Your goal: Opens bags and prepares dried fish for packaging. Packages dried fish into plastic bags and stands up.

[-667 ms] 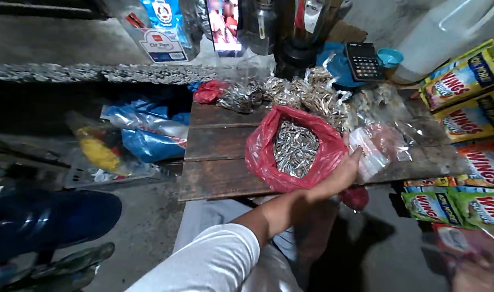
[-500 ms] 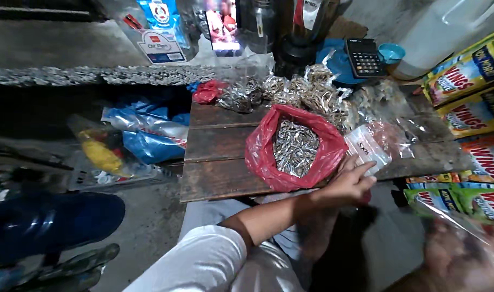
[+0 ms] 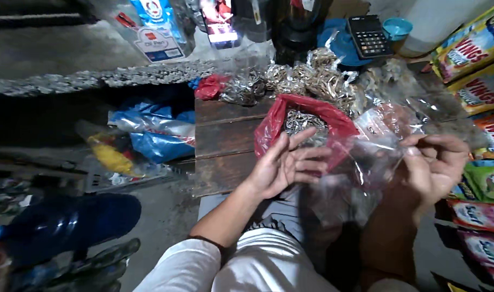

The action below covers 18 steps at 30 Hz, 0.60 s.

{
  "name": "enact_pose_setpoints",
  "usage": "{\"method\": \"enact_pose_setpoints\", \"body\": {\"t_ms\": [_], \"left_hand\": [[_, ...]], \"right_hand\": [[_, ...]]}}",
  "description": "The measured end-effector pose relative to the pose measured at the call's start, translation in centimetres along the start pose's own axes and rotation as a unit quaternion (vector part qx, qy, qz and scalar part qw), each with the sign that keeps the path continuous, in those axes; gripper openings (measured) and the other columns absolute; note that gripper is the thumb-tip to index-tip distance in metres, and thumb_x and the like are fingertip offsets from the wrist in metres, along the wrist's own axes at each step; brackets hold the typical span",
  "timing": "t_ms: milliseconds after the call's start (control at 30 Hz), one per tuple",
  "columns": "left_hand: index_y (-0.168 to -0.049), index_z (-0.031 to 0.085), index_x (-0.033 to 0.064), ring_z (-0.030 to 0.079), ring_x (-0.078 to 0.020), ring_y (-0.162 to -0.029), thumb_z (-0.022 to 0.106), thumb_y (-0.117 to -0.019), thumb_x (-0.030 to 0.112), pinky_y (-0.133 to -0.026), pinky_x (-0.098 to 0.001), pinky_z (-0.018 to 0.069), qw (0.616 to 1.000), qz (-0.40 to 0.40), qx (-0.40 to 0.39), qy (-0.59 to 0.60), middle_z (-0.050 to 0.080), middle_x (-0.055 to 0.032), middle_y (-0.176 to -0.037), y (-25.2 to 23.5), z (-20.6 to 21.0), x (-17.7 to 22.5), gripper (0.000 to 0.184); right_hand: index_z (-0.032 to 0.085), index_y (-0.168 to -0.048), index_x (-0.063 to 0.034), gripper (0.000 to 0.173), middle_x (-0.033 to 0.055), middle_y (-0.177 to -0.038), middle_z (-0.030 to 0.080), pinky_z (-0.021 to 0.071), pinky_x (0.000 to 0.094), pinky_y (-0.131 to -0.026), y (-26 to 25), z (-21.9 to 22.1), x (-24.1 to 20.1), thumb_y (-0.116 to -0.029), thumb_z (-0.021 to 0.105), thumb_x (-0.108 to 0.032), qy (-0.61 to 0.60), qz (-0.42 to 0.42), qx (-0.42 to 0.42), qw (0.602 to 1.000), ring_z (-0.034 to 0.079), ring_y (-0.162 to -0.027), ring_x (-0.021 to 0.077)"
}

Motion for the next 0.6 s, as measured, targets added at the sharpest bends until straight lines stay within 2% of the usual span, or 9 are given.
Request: {"method": "enact_pose_setpoints", "body": {"t_ms": [67, 200, 333, 400, 467, 533, 600], "left_hand": [[-0.151, 0.043, 0.0193, 0.074, -0.019, -0.1, 0.037, -0.1039, 0.06, -0.082, -0.0321, 0.0616, 0.999, 0.03, 0.029, 0.013, 0.072, -0.005, -0.124, 1.4, -0.8, 1.0, 0.063], [-0.15, 0.043, 0.0207, 0.074, -0.0174, -0.097, 0.029, -0.1077, 0.054, -0.08, -0.0319, 0.0618, 0.991, 0.102, 0.085, 0.005, 0.072, -0.0035, -0.123, 3.8, -2.1, 2.8, 0.056], [-0.152, 0.04, 0.0216, 0.073, -0.0172, -0.102, 0.029, -0.109, 0.049, -0.081, -0.0315, 0.0615, 0.984, 0.137, 0.117, -0.006, 0.071, -0.003, -0.126, 5.5, -3.0, 3.7, 0.052], [-0.151, 0.041, 0.0212, 0.074, -0.0172, -0.1, 0.037, -0.1093, 0.04, -0.08, -0.0306, 0.0619, 0.979, 0.153, 0.133, -0.006, 0.072, -0.0042, -0.122, 6.1, -3.2, 3.8, 0.046], [-0.149, 0.043, 0.019, 0.074, -0.0163, -0.094, 0.048, -0.1054, 0.022, -0.079, -0.0295, 0.0622, 0.97, 0.176, 0.167, -0.02, 0.074, -0.0053, -0.117, 6.4, -3.3, 3.8, 0.044], [-0.151, 0.04, 0.0164, 0.073, -0.0133, -0.093, 0.056, -0.0973, 0.005, -0.08, -0.0284, 0.0612, 0.954, 0.198, 0.211, -0.08, 0.073, -0.0024, -0.115, 6.6, -3.3, 3.7, 0.057], [-0.151, 0.038, 0.0128, 0.071, -0.0091, -0.089, 0.06, -0.0928, -0.005, -0.079, -0.0257, 0.0601, 0.933, 0.227, 0.237, -0.149, 0.072, 0.0009, -0.11, 6.7, -3.6, 3.5, 0.065]], "right_hand": [[0.057, -0.117, -0.024, 0.032, -0.0156, -0.102, 0.069, 0.0601, 0.0208, -0.072, -0.8, 0.8, 0.6, -0.0943, 0.056, -0.001, 0.0, -0.015, -0.006, 1.0, 0.068, -0.086, 0.0005], [0.055, -0.118, -0.0213, 0.034, -0.0151, -0.104, 0.066, 0.0579, 0.0221, -0.083, -1.9, 2.9, 1.7, -0.0936, 0.054, 0.002, 0.0, -0.023, -0.02, 1.0, 0.066, -0.092, 0.001], [0.054, -0.115, -0.0199, 0.032, -0.0153, -0.1, 0.065, 0.0567, 0.0205, -0.081, -2.4, 4.9, 2.4, -0.0931, 0.053, 0.004, 0.009, -0.019, -0.033, 0.999, 0.065, -0.089, -0.0004], [0.054, -0.115, -0.0186, 0.033, -0.0145, -0.1, 0.065, 0.0562, 0.0202, -0.081, -2.5, 5.6, 2.7, -0.0921, 0.053, 0.005, 0.007, -0.019, -0.039, 0.999, 0.064, -0.089, -0.0002], [0.053, -0.115, -0.018, 0.034, -0.0146, -0.1, 0.065, 0.0563, 0.0203, -0.081, -2.5, 6.5, 2.7, -0.0915, 0.053, 0.006, 0.003, -0.018, -0.042, 0.999, 0.064, -0.089, -0.0003], [0.053, -0.116, -0.0176, 0.034, -0.0146, -0.101, 0.065, 0.0563, 0.0209, -0.083, -2.5, 7.2, 2.7, -0.0913, 0.053, 0.006, 0.003, -0.016, -0.047, 0.999, 0.064, -0.09, -0.0001], [0.053, -0.117, -0.0183, 0.034, -0.0152, -0.102, 0.065, 0.0564, 0.0207, -0.083, -2.4, 7.8, 2.6, -0.0921, 0.053, 0.005, 0.004, -0.018, -0.06, 0.998, 0.065, -0.091, -0.0003]]}}
Point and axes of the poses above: each hand's wrist, its own y-axis away from the middle knuckle, its own z-axis out of the palm, x = y × z, the point moved 1 cm from there along -y, towards the middle knuckle
